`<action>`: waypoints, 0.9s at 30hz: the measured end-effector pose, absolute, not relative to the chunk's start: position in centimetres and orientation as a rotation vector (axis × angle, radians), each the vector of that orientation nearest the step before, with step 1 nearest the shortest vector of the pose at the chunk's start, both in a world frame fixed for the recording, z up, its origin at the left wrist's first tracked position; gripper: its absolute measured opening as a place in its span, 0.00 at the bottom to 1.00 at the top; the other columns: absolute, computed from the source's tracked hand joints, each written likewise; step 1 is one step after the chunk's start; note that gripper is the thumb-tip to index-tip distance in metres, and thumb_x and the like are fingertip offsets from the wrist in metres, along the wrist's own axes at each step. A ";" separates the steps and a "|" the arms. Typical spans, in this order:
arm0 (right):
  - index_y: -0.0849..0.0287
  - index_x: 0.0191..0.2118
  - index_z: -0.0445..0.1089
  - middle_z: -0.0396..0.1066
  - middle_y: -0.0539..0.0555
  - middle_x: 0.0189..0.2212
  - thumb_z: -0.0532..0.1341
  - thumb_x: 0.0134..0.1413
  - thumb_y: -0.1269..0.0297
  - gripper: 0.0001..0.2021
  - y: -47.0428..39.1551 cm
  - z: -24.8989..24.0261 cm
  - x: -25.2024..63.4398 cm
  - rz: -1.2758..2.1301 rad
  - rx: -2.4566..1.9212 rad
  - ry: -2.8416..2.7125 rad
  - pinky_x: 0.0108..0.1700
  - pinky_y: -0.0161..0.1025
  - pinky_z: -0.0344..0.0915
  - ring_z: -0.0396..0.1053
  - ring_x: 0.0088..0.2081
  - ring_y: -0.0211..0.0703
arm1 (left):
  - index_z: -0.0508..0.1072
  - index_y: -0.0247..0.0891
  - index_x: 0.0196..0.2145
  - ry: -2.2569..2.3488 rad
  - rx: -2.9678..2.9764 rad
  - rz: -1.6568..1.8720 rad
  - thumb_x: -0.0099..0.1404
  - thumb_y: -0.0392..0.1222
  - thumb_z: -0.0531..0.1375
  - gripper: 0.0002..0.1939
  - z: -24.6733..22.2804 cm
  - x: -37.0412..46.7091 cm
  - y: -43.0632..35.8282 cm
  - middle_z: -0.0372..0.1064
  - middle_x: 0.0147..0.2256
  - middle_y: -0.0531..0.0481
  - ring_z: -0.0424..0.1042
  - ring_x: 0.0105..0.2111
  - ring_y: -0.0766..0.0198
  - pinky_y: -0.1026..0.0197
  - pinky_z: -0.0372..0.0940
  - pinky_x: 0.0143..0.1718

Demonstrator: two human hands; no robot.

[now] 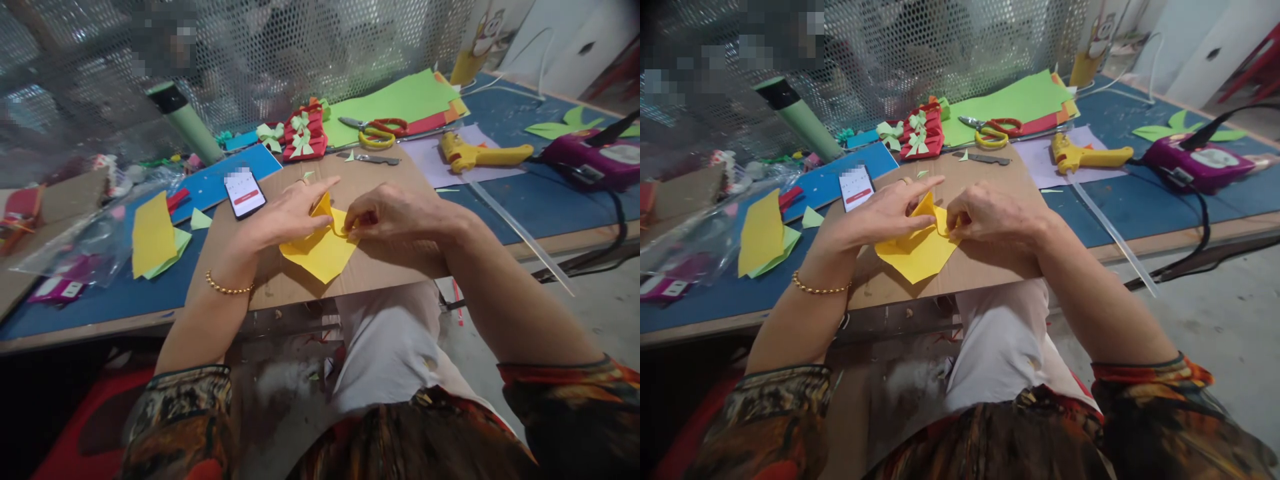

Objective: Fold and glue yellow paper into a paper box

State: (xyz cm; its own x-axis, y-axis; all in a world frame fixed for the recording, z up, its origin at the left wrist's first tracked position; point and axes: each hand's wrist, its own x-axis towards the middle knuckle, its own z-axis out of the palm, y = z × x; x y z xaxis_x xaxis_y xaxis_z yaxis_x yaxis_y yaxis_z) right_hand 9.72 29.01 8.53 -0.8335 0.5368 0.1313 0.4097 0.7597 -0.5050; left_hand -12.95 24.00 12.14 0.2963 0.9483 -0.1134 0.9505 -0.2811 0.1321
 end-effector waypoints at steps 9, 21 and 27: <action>0.58 0.31 0.79 0.76 0.52 0.26 0.61 0.67 0.66 0.13 28.9 8.8 9.8 0.636 -0.776 -2.707 0.34 0.41 0.55 0.65 0.28 0.39 | 0.63 0.36 0.76 1.690 2.441 0.151 0.79 0.67 0.53 0.41 11.8 -13.9 24.7 0.78 0.46 0.41 0.75 0.48 0.51 0.53 0.67 0.53; 0.62 0.30 0.78 0.73 0.50 0.24 0.61 0.63 0.71 0.11 28.4 9.6 9.7 0.740 -0.840 -2.732 0.34 0.38 0.55 0.61 0.28 0.35 | 0.82 0.46 0.57 1.539 2.866 0.582 0.79 0.42 0.56 0.17 12.5 -12.2 23.8 0.79 0.55 0.42 0.75 0.60 0.46 0.40 0.61 0.65; 0.63 0.30 0.81 0.73 0.47 0.23 0.61 0.62 0.75 0.12 28.8 8.7 10.2 0.783 -0.709 -2.695 0.34 0.36 0.55 0.62 0.29 0.32 | 0.84 0.39 0.50 1.402 2.880 -0.134 0.72 0.36 0.59 0.15 14.1 -8.9 25.9 0.82 0.45 0.41 0.77 0.54 0.46 0.42 0.61 0.61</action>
